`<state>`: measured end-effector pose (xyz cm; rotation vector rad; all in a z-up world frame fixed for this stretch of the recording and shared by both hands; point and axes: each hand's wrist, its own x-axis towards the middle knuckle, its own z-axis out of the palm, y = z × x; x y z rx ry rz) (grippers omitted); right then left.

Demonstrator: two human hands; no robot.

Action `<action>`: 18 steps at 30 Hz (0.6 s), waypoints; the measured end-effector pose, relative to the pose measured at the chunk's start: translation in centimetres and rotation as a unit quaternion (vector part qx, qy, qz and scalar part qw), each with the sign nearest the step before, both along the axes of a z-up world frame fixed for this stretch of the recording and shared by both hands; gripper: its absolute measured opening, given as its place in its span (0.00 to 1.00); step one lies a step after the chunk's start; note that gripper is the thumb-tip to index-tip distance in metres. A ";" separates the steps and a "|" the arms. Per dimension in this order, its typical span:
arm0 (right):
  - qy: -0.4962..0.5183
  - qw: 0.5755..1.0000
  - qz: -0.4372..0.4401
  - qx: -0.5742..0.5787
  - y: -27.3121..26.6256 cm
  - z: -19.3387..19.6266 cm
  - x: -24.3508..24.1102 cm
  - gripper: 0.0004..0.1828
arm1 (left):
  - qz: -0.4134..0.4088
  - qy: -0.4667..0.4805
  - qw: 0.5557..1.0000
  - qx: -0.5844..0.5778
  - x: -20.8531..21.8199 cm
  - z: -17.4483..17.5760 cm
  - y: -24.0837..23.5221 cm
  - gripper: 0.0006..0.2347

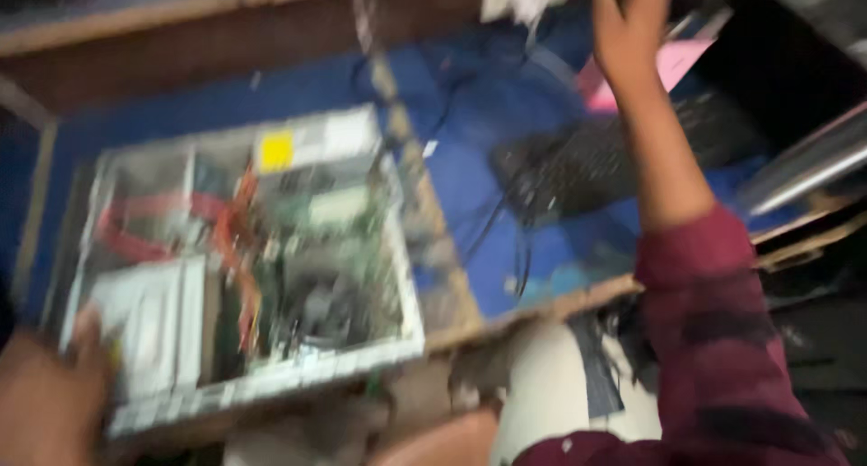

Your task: The person works inside an open desktop computer case, connecting cables to the motherboard and power supply, then removes and reinserts a RAM module. The person also adjusts internal wiring and uses a screwdriver briefly.

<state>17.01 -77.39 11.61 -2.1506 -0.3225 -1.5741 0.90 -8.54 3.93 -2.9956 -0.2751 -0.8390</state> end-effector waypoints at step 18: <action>0.112 0.990 -0.041 -0.071 24.2 -14.2 -30.1 0.15 | 0.041 -0.026 0.998 -0.043 -4.5 -0.2 2.6 0.29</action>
